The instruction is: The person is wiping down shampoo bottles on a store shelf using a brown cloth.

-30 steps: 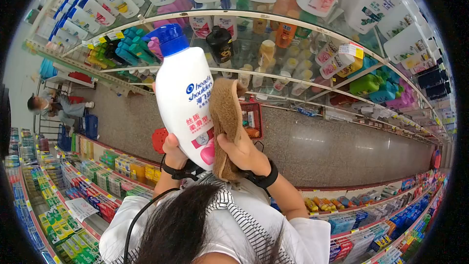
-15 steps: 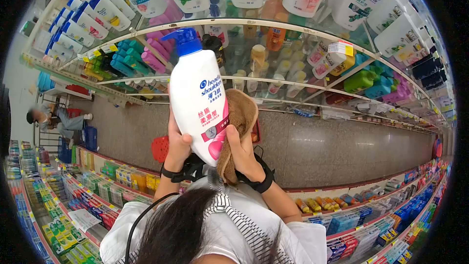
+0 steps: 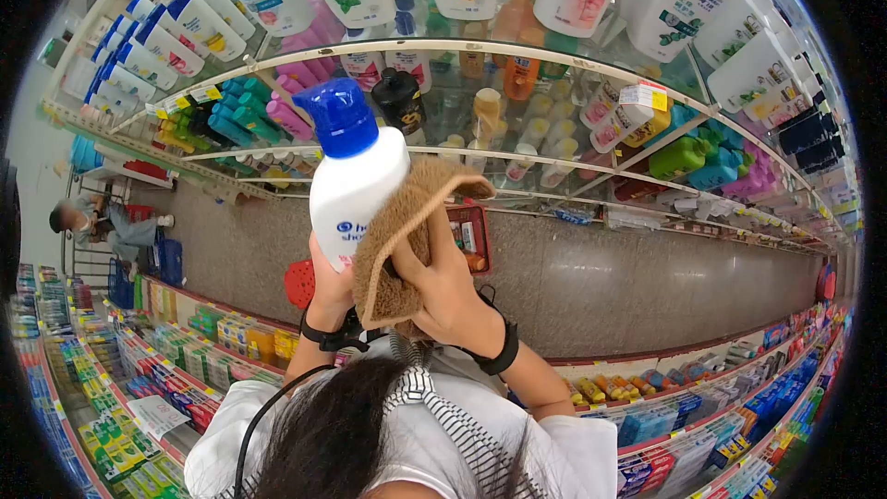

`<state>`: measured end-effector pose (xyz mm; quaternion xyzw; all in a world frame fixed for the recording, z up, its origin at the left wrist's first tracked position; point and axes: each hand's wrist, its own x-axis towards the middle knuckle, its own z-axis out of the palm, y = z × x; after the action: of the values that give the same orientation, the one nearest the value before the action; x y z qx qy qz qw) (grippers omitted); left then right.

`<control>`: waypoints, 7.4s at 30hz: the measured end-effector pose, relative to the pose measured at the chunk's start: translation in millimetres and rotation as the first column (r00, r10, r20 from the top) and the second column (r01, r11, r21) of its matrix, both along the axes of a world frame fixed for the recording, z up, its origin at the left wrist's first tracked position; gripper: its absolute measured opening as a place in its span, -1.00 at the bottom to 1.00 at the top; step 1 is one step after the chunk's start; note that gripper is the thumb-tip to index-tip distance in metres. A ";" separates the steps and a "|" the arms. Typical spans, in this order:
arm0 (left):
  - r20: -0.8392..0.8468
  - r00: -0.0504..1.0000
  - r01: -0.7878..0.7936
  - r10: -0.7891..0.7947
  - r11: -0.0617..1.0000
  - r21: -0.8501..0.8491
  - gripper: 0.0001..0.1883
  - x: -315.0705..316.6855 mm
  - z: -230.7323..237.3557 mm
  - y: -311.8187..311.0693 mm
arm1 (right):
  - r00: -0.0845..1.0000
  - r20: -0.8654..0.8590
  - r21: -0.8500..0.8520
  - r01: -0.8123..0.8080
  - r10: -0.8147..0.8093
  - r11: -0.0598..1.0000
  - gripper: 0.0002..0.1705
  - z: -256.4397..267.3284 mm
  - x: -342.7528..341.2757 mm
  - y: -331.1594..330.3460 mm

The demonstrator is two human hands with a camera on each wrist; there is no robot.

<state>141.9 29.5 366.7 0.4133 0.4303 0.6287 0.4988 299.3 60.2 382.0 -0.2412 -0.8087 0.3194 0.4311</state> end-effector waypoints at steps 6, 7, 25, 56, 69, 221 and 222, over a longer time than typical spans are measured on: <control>-0.047 0.998 0.033 -0.031 0.998 0.058 0.00 -4.6 -7.0 -7.8 | 0.947 -0.238 0.005 -0.223 0.217 0.975 -0.45 25.3 -1.6 19.9; -0.057 0.997 0.049 -0.046 0.998 0.037 0.01 -5.6 -6.9 -9.7 | 0.947 -0.237 0.006 -0.222 0.217 0.975 -0.45 25.7 -2.6 21.2; 0.065 0.991 -0.129 0.121 0.982 0.141 0.01 -16.1 -13.1 -18.9 | 0.874 -0.405 -0.324 -0.410 0.267 0.852 0.07 -46.3 11.9 -29.3; 0.322 0.946 -0.111 0.037 0.970 0.215 0.15 4.0 12.7 6.0 | 0.978 0.117 0.032 -0.177 0.172 0.984 -0.64 -30.7 6.2 -33.4; -0.129 0.789 0.608 -0.601 0.734 0.303 -0.03 -17.7 -46.9 -7.6 | 0.925 0.228 0.012 -0.314 0.303 0.949 -0.34 35.1 17.6 15.5; 0.080 0.997 -0.034 0.007 0.938 0.344 -0.07 7.0 24.6 -33.2 | 0.942 -0.183 -0.685 0.081 -0.280 0.724 -0.44 -21.4 -3.1 -12.6; 0.094 0.996 -0.043 0.013 0.942 0.331 -0.06 7.4 26.2 -34.1 | 0.947 -0.198 -0.701 0.044 -0.254 0.712 -0.44 -20.5 -2.9 -12.7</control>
<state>149.3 -4.6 392.9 0.4566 0.3007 0.7175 0.4317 296.3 47.5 361.4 -0.4010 -0.5403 0.5909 0.4451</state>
